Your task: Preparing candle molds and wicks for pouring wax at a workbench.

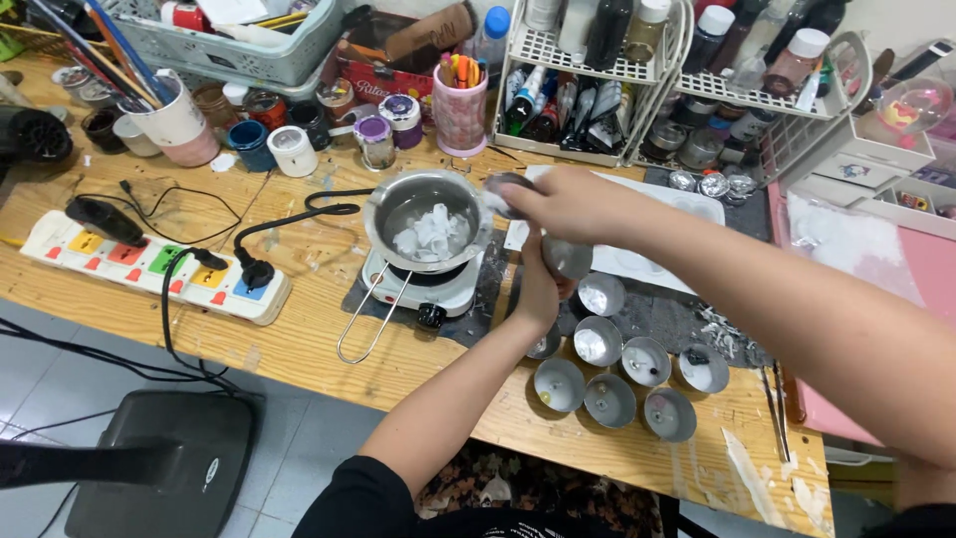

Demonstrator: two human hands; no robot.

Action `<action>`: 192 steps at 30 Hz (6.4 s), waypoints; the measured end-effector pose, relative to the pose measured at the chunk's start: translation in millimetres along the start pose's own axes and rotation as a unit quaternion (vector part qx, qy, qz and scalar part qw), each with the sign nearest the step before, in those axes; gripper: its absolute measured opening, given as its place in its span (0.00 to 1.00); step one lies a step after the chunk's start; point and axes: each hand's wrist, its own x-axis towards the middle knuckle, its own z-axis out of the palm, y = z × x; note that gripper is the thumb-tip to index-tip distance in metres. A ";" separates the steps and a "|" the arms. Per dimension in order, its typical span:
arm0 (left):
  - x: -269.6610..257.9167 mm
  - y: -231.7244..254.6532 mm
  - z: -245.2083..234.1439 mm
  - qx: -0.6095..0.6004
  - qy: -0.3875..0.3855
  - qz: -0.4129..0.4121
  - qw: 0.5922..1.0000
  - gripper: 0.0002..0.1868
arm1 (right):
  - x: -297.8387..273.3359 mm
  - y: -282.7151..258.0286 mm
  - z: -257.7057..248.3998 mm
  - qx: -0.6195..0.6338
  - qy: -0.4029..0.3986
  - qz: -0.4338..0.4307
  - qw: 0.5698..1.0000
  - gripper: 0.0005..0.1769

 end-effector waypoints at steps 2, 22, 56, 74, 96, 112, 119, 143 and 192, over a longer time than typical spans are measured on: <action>10.1 -22.7 -16.9 -0.007 -0.028 0.011 1.000 0.35 | -14.8 -53.7 -6.3 -0.119 0.023 0.010 0.993 0.39; 0.8 3.0 -15.2 -0.096 -0.070 -0.057 0.991 0.33 | -125.0 -40.7 -40.2 -0.105 0.207 -0.190 0.954 0.14; -13.2 32.4 -2.5 0.019 -0.173 0.081 0.981 0.29 | -166.3 -9.4 7.8 -0.338 0.263 -0.046 0.902 0.06; -6.2 22.2 -2.0 -0.010 -0.185 0.114 0.976 0.28 | -162.0 -8.1 21.7 -0.321 0.196 0.014 0.927 0.06; -0.3 -0.8 -10.6 0.102 -0.138 0.150 0.974 0.31 | -124.3 -0.8 38.7 -0.266 0.140 0.058 0.952 0.05; 0.6 -6.7 -6.9 0.117 -0.142 0.099 0.978 0.31 | -120.9 2.8 31.0 -0.218 0.020 0.098 0.971 0.08; 1.7 0.6 -8.6 0.067 -0.118 -0.099 0.986 0.31 | -121.8 3.9 36.8 -0.237 0.049 0.086 0.967 0.07; -8.7 10.1 2.6 0.268 -0.146 0.134 0.943 0.31 | -113.5 48.4 27.7 -0.033 -0.011 0.068 0.997 0.20; 14.2 -19.0 -22.1 0.012 -0.091 -0.071 0.993 0.32 | -25.2 -73.0 -5.5 -0.182 0.121 -0.037 0.975 0.30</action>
